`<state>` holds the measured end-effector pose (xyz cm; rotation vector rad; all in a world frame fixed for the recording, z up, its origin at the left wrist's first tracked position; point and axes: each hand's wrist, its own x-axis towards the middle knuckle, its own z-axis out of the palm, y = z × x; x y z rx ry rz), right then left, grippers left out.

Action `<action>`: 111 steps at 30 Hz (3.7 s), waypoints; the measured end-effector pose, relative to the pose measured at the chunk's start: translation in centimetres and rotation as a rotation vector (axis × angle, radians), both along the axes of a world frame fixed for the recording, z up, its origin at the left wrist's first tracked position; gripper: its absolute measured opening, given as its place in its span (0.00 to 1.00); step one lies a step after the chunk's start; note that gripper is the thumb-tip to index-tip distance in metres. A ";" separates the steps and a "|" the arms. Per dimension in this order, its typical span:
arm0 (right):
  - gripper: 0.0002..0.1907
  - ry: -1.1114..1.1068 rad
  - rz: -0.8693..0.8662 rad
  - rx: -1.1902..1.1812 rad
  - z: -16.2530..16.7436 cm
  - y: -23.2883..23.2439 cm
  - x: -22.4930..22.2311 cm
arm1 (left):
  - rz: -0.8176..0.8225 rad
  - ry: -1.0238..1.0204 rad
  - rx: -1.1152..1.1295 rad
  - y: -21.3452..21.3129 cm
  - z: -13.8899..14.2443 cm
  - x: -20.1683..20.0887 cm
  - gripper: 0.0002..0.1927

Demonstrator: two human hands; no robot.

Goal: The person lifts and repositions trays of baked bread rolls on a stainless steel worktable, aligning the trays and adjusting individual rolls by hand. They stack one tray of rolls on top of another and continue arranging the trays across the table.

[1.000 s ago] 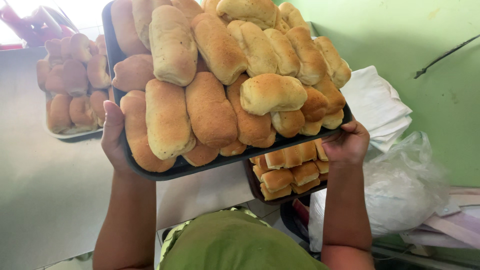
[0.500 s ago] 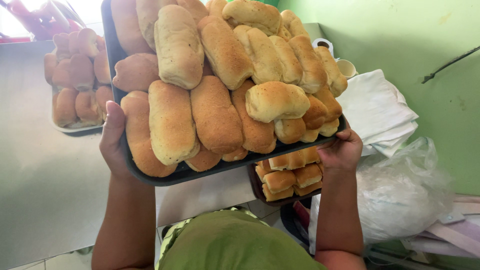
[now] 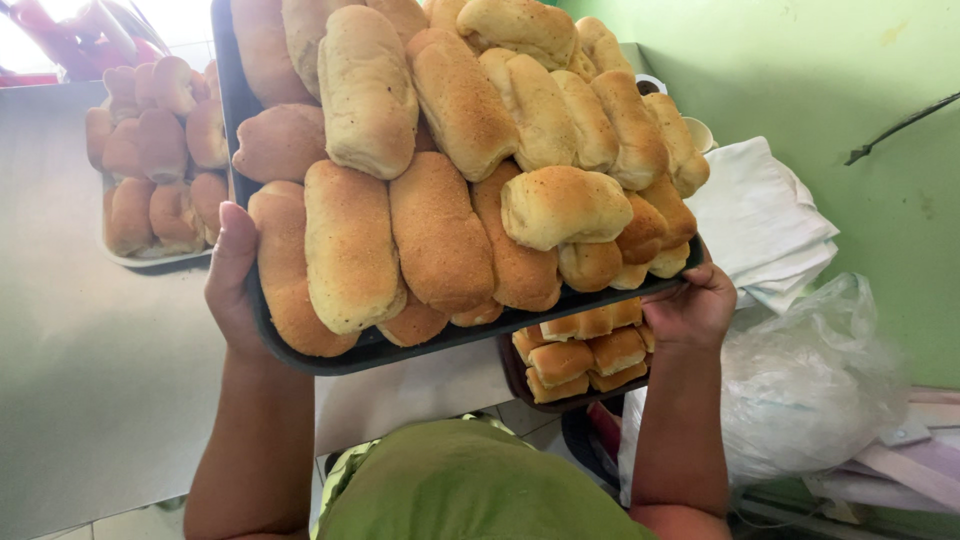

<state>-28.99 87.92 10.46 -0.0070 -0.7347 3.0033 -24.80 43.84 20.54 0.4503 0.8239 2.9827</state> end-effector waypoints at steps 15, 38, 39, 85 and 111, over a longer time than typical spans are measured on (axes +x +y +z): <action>0.42 -0.022 -0.026 0.031 0.5 -0.4 1.0 | 0.089 0.004 -0.025 0.0 -0.9 0.0 0.32; 0.41 -0.005 -0.009 0.042 -0.2 1.8 0.0 | -0.018 -0.004 0.107 2.2 -0.7 -1.3 0.31; 0.42 -0.003 -0.007 0.033 -0.1 1.9 0.1 | -0.021 -0.010 0.107 2.4 -0.6 -1.2 0.31; 0.43 0.071 0.039 0.009 0.4 -0.1 2.4 | 0.091 -0.088 0.010 0.5 -0.3 1.8 0.34; 0.42 -0.013 -0.026 0.085 0.0 -2.2 2.0 | 0.079 -0.023 0.046 -0.5 -0.7 2.3 0.35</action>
